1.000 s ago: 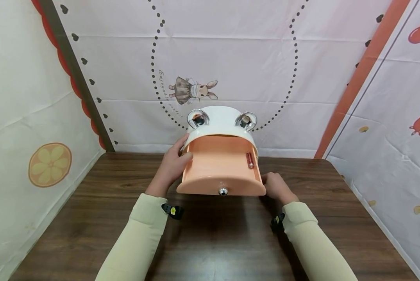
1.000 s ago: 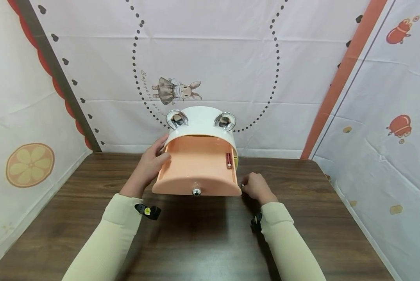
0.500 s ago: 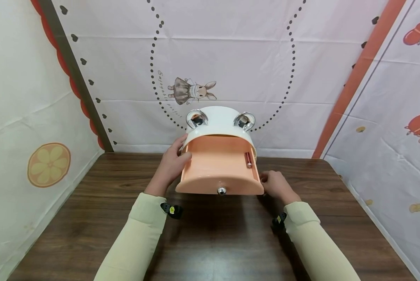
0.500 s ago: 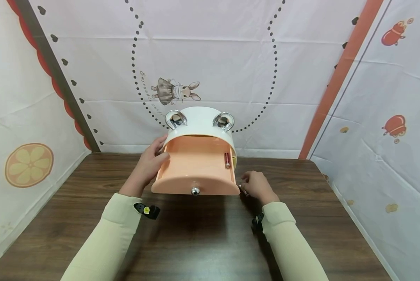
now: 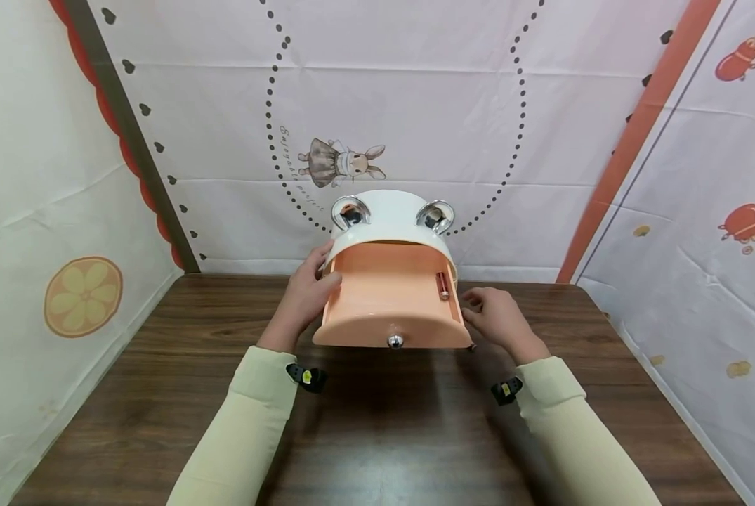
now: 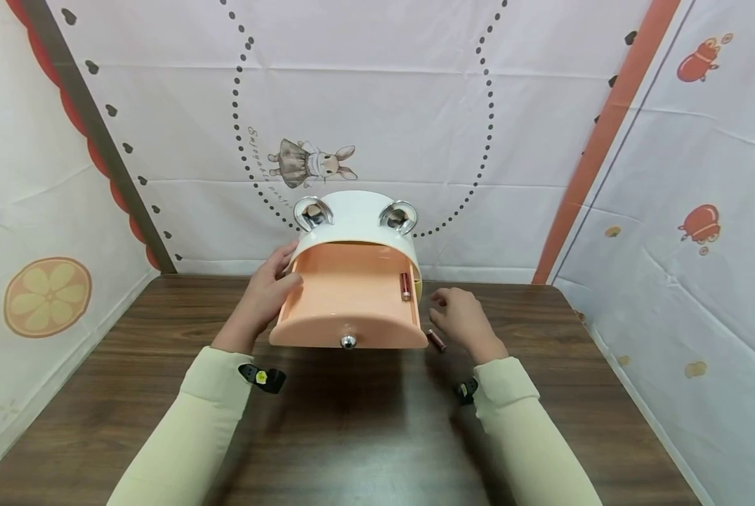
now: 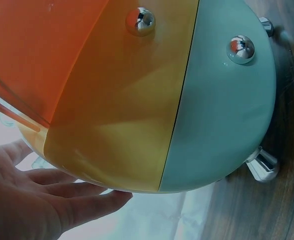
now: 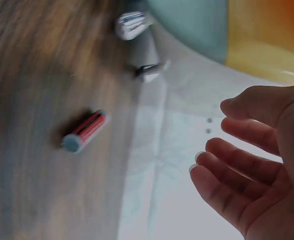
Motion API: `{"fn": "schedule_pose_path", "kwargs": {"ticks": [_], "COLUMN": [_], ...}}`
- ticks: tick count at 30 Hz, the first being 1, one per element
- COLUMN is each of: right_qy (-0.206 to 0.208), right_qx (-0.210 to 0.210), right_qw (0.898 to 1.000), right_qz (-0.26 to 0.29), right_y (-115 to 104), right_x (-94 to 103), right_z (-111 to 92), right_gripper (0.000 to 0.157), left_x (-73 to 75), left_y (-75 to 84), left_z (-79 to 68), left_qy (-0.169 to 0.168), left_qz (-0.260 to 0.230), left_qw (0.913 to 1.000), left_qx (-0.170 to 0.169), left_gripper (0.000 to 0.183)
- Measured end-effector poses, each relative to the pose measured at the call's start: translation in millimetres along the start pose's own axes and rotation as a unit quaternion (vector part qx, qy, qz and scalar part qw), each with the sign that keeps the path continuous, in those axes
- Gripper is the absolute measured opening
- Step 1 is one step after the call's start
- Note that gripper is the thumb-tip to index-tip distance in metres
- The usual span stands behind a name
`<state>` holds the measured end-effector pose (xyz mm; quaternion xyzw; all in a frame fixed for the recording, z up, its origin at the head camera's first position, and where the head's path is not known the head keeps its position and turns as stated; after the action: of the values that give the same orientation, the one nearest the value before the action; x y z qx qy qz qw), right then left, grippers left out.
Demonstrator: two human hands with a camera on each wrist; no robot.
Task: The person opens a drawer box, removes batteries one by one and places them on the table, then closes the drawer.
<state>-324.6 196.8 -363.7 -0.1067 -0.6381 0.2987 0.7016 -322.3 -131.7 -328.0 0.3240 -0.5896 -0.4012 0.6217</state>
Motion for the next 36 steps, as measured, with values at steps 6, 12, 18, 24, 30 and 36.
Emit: {"fn": "schedule_pose_path", "kwargs": {"ticks": [6, 12, 18, 24, 30, 36], "right_qy": [0.049, 0.107, 0.141, 0.185, 0.199, 0.158], "right_qx": [0.035, 0.08, 0.108, 0.147, 0.183, 0.187], "right_qw": [0.998, 0.991, 0.984, 0.971, 0.962, 0.966], "right_qz": [-0.021, -0.024, -0.018, -0.031, -0.047, -0.086], "right_y": [-24, -46, -66, -88, -107, -116], "right_x": [19.3, 39.0, 51.7, 59.7, 60.3, 53.9], "right_z": [-4, -8, -15, -24, -29, -26], "right_gripper": [0.032, 0.03, 0.029, 0.026, 0.021, 0.018], "left_x": [0.0, -0.2, 0.7, 0.6, 1.0, 0.8], "left_y": [-0.7, -0.7, -0.1, -1.9, -2.4, -2.9], "left_z": [0.8, 1.3, 2.0, 2.0, 2.4, 2.2], "left_qy": [0.001, -0.001, 0.002, 0.002, 0.004, 0.007], "left_qz": [0.001, 0.002, 0.003, 0.007, 0.012, 0.013], "left_qw": [1.0, 1.0, 1.0, 0.9999, 0.9998, 0.9999], "left_qx": [0.005, 0.007, 0.007, 0.012, 0.013, 0.006], "left_gripper": [0.068, 0.068, 0.068, 0.068, 0.069, 0.068]}}
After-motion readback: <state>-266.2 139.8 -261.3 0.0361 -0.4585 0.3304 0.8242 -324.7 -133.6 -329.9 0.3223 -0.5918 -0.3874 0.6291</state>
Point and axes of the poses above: each hand's wrist, its own z-axis towards the middle knuckle, its own x-axis out of the back of the hand, y = z × x, the point moved 5 cm from there along z, towards the middle knuckle, and after that the axes turned 8 degrees about z, right-handed, at the moved point
